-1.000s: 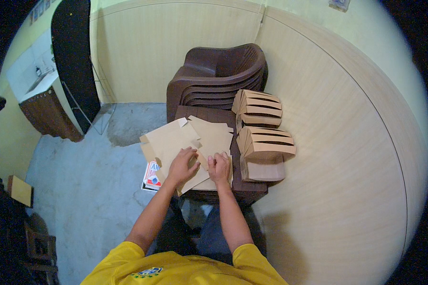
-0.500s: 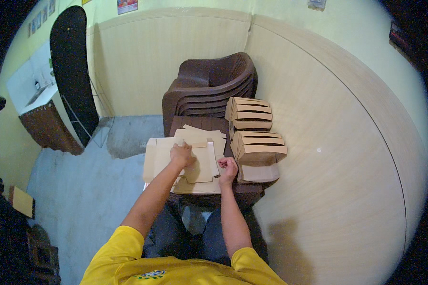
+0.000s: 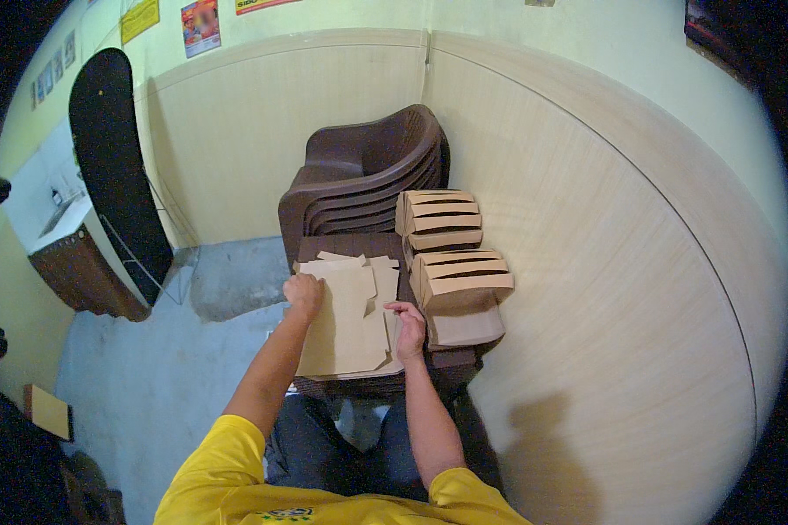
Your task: The person folds flat cardboard pieces into small boxes by hand, folding flaps and tucking tabs to form the structure. Completed boxes are stacked on a chair beside the work area.
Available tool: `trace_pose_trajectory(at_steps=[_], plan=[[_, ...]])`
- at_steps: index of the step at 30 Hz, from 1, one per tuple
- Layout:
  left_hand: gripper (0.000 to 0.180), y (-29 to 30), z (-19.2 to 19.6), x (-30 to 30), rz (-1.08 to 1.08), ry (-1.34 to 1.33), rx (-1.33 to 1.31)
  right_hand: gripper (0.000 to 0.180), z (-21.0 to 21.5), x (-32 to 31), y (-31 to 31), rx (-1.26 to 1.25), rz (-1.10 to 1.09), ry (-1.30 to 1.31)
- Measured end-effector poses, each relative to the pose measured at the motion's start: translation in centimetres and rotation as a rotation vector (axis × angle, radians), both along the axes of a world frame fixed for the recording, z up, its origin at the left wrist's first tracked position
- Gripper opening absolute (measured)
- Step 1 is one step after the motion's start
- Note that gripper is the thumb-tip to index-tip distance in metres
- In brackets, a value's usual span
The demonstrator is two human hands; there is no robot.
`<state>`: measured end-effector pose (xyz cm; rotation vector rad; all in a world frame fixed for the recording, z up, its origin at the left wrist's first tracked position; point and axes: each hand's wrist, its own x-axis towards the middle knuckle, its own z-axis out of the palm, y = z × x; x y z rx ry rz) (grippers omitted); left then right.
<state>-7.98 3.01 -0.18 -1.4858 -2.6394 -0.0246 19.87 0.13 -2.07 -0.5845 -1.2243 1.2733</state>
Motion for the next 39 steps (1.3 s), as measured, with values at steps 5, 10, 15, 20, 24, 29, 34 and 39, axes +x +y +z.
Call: trace_pose_trajectory(at_steps=[5, 10, 15, 20, 24, 29, 34, 39], plan=[[0.063, -1.8, 2.4, 0.2, -0.021, -0.270, 0.083, 0.041, -0.4, 0.6, 0.2, 0.021, 0.036, -0.132], [0.078, -9.6, 4.2, 6.2, -0.671, -0.457, 0.222, 0.028, -0.2, 0.4, 0.1, 0.210, -0.074, -0.407], [0.079, -17.2, 1.5, 11.9, -0.835, -0.462, 0.340, 0.013, -1.5, -0.7, 0.0, -0.065, -0.132, -0.210], [0.061, -17.5, 0.4, 12.3, -0.802, -0.530, 0.442, 0.015, -1.8, -0.4, 0.3, -0.031, -0.080, -0.229], [0.056, -17.1, 0.9, 12.6, -0.710, -0.663, 0.403, 0.023, 0.8, -0.2, -1.2, 0.159, -0.313, -0.550], [0.065, -16.8, 1.2, 12.6, -0.702, -0.662, 0.369, 0.044, 5.0, -0.1, -6.2, -0.044, -0.423, -1.297], [0.060, -16.6, 0.6, 12.3, -0.687, -0.732, 0.441, 0.044, 6.7, -1.1, -6.4, -0.135, -0.330, -1.367], [0.050, -16.4, 0.8, 11.7, -0.679, -0.808, 0.419, 0.040, 4.9, -1.2, -5.0, -0.075, -0.270, -1.055]])
